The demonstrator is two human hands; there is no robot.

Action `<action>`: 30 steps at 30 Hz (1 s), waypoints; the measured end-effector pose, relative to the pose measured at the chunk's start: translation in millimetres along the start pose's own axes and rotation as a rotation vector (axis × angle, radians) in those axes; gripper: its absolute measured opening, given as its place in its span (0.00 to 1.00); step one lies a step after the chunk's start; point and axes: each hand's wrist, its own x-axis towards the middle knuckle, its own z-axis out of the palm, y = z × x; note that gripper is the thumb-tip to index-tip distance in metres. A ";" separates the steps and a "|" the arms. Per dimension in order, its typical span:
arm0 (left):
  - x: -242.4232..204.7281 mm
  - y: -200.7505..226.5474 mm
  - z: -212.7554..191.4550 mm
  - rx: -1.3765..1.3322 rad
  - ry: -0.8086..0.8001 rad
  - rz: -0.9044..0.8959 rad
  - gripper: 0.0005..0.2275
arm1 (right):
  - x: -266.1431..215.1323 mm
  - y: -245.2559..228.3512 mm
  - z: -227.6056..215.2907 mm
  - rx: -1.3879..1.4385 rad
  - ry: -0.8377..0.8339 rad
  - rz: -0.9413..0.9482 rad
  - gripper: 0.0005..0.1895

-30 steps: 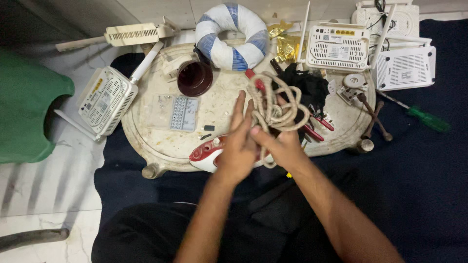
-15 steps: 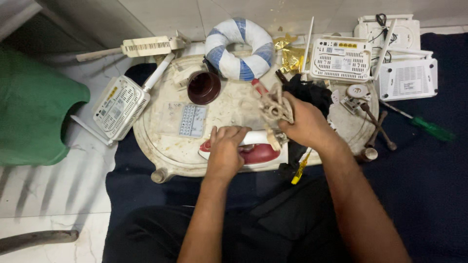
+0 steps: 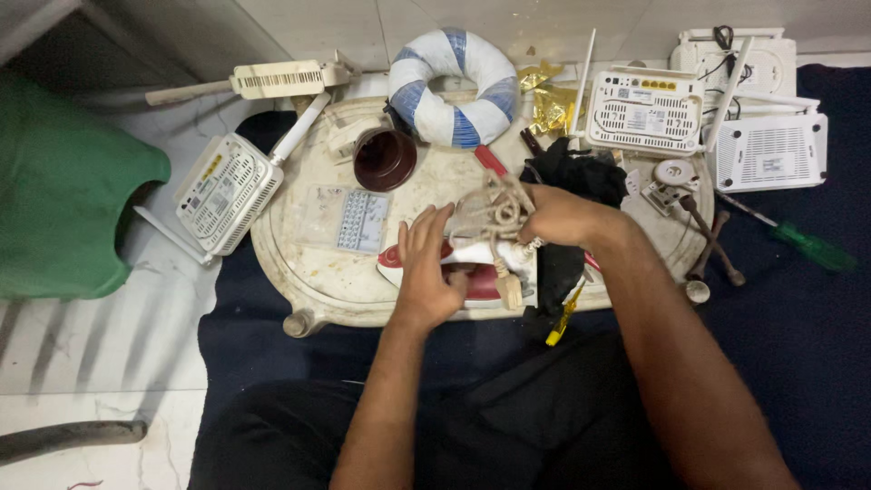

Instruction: The person cleans a red and white electric iron using a black cloth, wiping the soleplate and body. The person then coils the iron's power cord and places it on the table.

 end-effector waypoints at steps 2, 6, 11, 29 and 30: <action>-2.6 5.1 2.2 -0.018 0.031 0.033 0.37 | 0.9 5.3 2.9 0.134 0.076 0.057 0.34; 2.0 13.1 11.8 0.121 0.074 0.008 0.33 | -1.9 11.2 13.8 0.373 0.200 -0.068 0.28; 8.7 31.1 25.6 0.309 0.142 -0.012 0.37 | -16.6 12.5 28.4 0.628 0.202 -0.299 0.31; 65.8 45.0 66.0 -1.071 0.239 -0.054 0.31 | -29.0 1.2 55.5 0.947 0.215 -0.596 0.45; 65.5 48.5 63.5 -1.077 0.234 -0.054 0.34 | -27.3 -2.2 58.1 0.918 0.285 -0.608 0.42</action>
